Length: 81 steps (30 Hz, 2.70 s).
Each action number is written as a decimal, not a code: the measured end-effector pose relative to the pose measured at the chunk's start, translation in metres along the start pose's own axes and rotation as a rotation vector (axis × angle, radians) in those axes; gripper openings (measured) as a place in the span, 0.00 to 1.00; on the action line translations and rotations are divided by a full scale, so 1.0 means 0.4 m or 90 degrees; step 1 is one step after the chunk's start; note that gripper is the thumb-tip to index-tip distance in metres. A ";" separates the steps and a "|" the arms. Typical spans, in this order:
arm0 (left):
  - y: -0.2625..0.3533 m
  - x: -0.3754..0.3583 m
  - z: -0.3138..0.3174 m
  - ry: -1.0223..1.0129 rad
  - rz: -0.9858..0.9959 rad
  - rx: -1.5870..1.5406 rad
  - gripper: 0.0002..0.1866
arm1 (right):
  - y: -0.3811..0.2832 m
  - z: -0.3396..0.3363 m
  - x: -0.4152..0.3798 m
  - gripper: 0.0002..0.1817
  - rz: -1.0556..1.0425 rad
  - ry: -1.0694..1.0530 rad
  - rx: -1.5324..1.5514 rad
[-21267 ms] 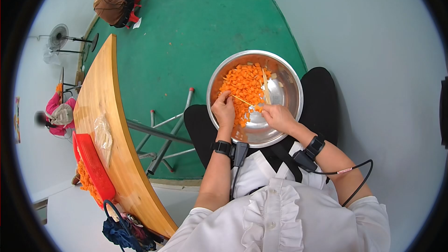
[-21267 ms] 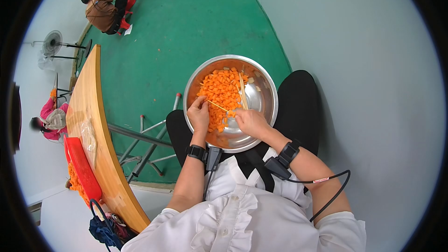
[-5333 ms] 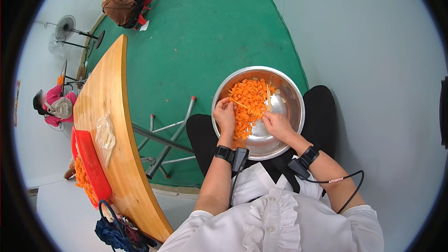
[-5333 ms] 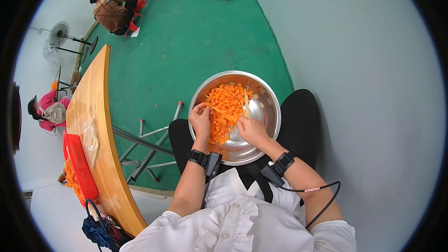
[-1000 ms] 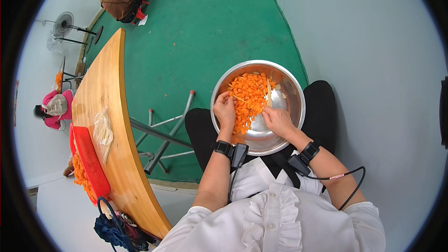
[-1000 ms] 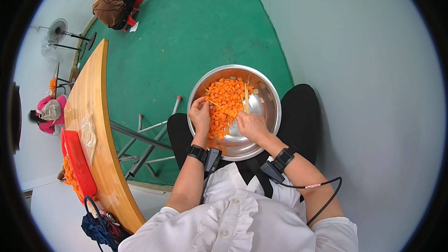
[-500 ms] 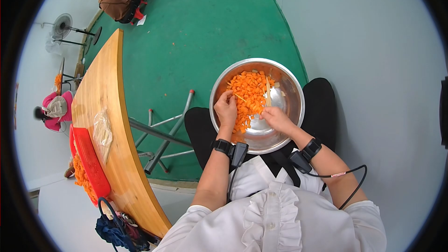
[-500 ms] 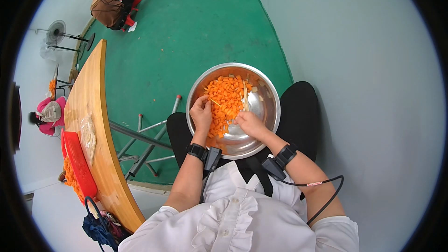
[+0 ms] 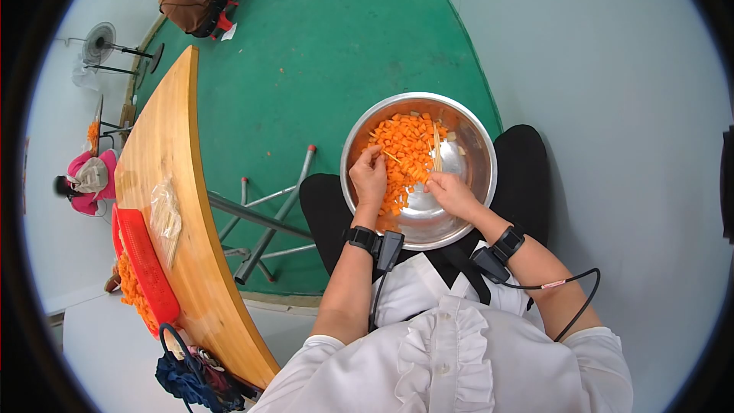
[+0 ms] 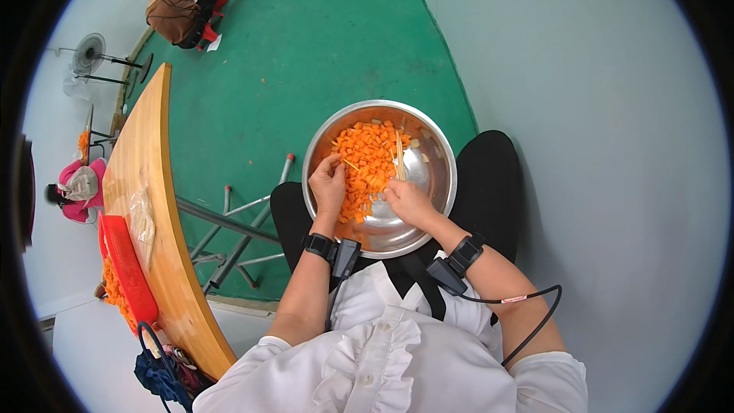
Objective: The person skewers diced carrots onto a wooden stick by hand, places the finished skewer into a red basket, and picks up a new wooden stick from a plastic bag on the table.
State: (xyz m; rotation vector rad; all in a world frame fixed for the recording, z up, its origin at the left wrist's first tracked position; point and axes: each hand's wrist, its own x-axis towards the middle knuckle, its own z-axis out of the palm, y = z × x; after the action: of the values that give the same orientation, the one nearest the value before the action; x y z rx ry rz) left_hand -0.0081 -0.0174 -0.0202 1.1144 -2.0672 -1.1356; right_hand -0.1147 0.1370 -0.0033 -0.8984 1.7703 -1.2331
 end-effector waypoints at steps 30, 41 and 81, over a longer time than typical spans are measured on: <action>0.036 -0.012 0.026 0.057 0.099 0.033 0.12 | -0.017 -0.013 0.015 0.11 0.009 0.206 -0.076; 0.033 -0.002 0.035 -0.086 0.220 0.267 0.09 | -0.006 -0.013 0.019 0.11 -0.012 0.212 -0.066; -0.019 0.021 0.018 0.058 -0.185 -0.269 0.09 | 0.006 -0.001 0.009 0.11 -0.064 0.070 -0.214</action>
State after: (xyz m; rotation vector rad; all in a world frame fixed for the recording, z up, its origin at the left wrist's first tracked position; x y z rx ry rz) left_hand -0.0149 -0.0240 -0.0299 1.2426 -1.5281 -1.5414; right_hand -0.1168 0.1347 -0.0062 -1.1393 2.0826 -1.0819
